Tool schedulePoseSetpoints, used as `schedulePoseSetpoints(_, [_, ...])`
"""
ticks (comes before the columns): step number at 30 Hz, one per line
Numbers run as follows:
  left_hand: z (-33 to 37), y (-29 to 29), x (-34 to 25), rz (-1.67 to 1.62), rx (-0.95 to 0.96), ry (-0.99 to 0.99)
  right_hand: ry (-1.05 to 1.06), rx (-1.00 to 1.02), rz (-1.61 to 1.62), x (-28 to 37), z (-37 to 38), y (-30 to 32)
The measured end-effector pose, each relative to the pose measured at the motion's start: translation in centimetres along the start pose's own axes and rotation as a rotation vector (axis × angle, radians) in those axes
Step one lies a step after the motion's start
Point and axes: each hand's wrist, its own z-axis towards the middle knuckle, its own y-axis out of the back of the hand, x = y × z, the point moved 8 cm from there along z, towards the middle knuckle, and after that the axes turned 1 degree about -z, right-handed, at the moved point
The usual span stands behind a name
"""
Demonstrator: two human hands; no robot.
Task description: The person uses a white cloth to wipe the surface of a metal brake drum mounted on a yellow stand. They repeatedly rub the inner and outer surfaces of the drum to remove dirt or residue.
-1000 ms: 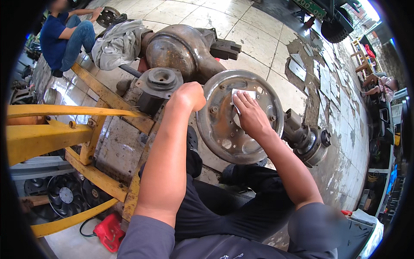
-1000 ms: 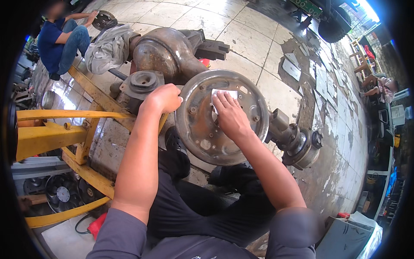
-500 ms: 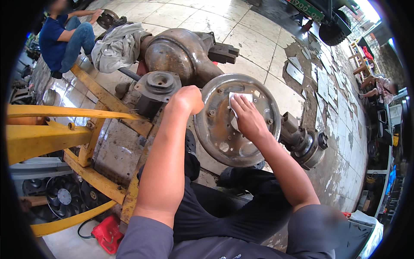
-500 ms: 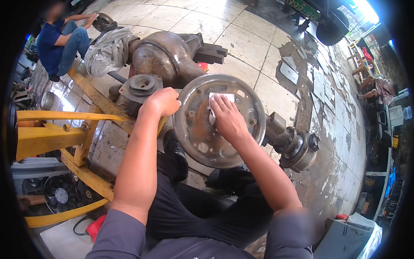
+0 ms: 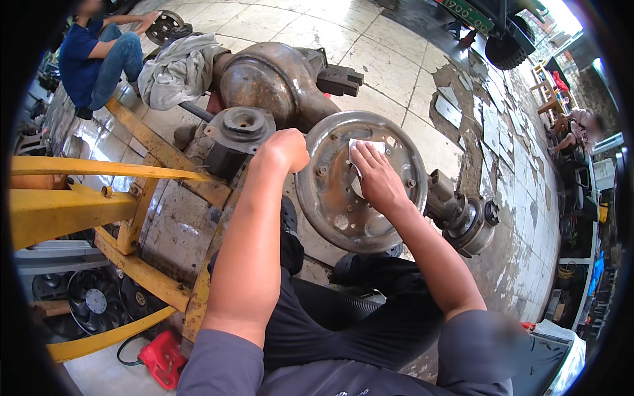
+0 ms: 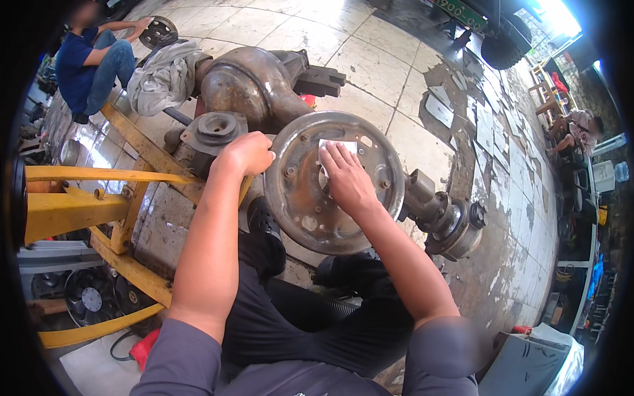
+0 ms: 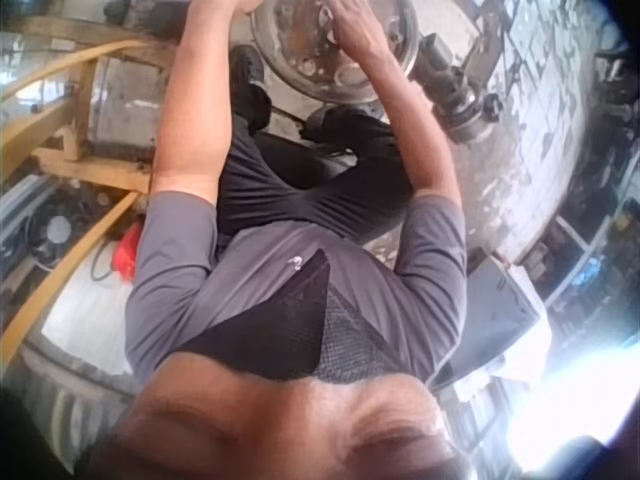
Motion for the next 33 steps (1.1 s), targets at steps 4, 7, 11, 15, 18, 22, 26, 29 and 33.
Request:
schedulePoseSetpoints(4, [-0.3,0.1,0.2,0.005,-0.005,-0.009,0.023,0.012,0.001,0.7,-1.0,-0.4])
schedulePoseSetpoints(7, [-0.5,0.1,-0.1,-0.001,-0.001,-0.016,0.033,0.011,0.021,0.7,-0.8,-0.2])
schedulePoseSetpoints(11, [-0.7,0.4,-0.2,-0.024,-0.032,-0.007,0.029,-0.020,0.051,0.9,-0.2,0.1])
schedulePoseSetpoints(15, [-0.5,0.1,0.0,0.021,0.010,-0.015,0.081,0.001,0.049,1.0,-1.2,-0.1])
schedulePoseSetpoints(18, [-0.8,0.5,-0.5,0.058,0.028,-0.007,0.032,-0.030,0.053,0.9,0.1,0.5])
schedulePoseSetpoints(22, [-0.7,0.5,-0.4,0.045,0.010,-0.014,0.051,-0.021,0.072,0.9,-0.5,0.0])
schedulePoseSetpoints(26, [-0.4,0.3,-0.3,0.044,0.003,-0.013,0.046,-0.037,0.072,0.7,-0.2,0.1])
schedulePoseSetpoints(29, [-0.5,0.2,-0.2,0.042,0.002,-0.008,0.048,-0.028,0.066,1.1,-0.3,0.2])
schedulePoseSetpoints(33, [-0.7,0.4,-0.4,0.040,0.002,-0.039,0.107,0.006,0.056,1.3,-1.2,0.1])
